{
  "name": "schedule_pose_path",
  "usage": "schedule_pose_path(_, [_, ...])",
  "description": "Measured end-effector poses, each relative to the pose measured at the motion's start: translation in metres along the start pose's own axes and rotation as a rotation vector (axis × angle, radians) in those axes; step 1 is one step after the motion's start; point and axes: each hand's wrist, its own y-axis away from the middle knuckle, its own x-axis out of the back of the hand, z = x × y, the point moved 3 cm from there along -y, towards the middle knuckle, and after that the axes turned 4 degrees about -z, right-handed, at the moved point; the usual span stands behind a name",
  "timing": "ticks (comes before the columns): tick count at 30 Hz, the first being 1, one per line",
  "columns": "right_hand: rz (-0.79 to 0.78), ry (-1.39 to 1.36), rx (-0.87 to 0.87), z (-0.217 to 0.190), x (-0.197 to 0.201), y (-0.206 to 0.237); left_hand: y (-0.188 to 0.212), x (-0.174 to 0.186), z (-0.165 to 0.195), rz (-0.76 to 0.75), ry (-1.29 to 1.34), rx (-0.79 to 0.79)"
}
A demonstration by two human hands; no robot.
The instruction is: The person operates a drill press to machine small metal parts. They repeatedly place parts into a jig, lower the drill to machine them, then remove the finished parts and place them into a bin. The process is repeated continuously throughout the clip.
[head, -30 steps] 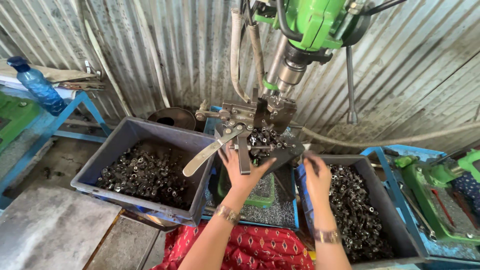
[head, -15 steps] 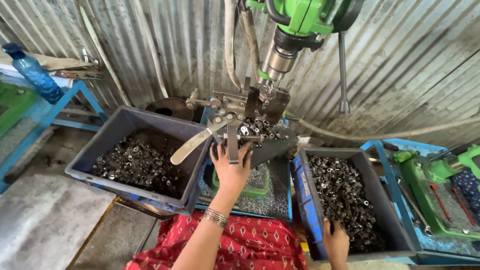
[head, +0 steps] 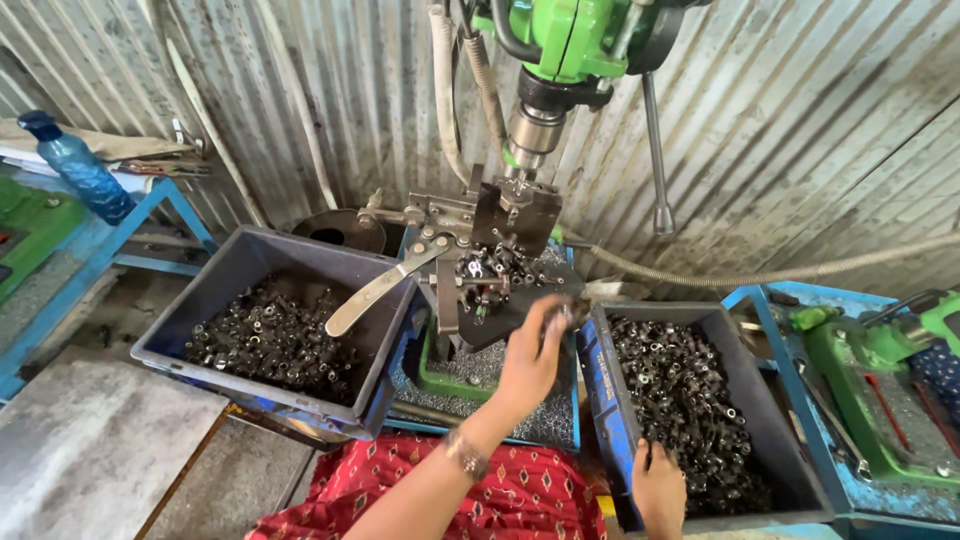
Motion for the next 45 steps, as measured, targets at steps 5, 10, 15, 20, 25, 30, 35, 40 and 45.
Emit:
schedule_pose_path(5, [0.017, 0.083, -0.064, -0.006, 0.004, 0.002, -0.092, -0.028, -0.007, 0.280, 1.036, 0.348])
schedule_pose_path(10, [-0.026, 0.122, -0.072, -0.013, 0.007, -0.002, -0.125, -0.024, -0.005, 0.628, 1.225, -0.009])
schedule_pose_path(15, [-0.084, 0.140, -0.076, -0.013, 0.008, -0.007, -0.132, -0.016, 0.003, 0.677, 1.282, -0.028])
schedule_pose_path(20, [-0.066, 0.118, -0.092, -0.013, 0.008, -0.004, -0.134, -0.010, 0.016, 0.646, 1.266, -0.016])
schedule_pose_path(25, [-0.050, 0.123, -0.074, -0.015, 0.009, -0.001, -0.132, -0.005, 0.017, 0.664, 1.215, 0.023])
schedule_pose_path(30, [-0.046, 0.102, -0.041, -0.016, 0.011, 0.001, -0.143, -0.002, 0.017, 0.487, 1.299, 0.115])
schedule_pose_path(35, [-0.016, 0.148, -0.035, -0.017, 0.009, 0.001, -0.092, -0.017, 0.023, 0.135, 1.188, 0.345])
schedule_pose_path(40, [0.008, 0.151, -0.022, -0.019, 0.007, -0.003, -0.010, 0.065, 0.061, 0.176, 0.290, -0.235])
schedule_pose_path(45, [0.037, 0.147, 0.023, -0.019, 0.006, -0.004, -0.021, 0.187, 0.077, 0.622, -0.976, -0.313])
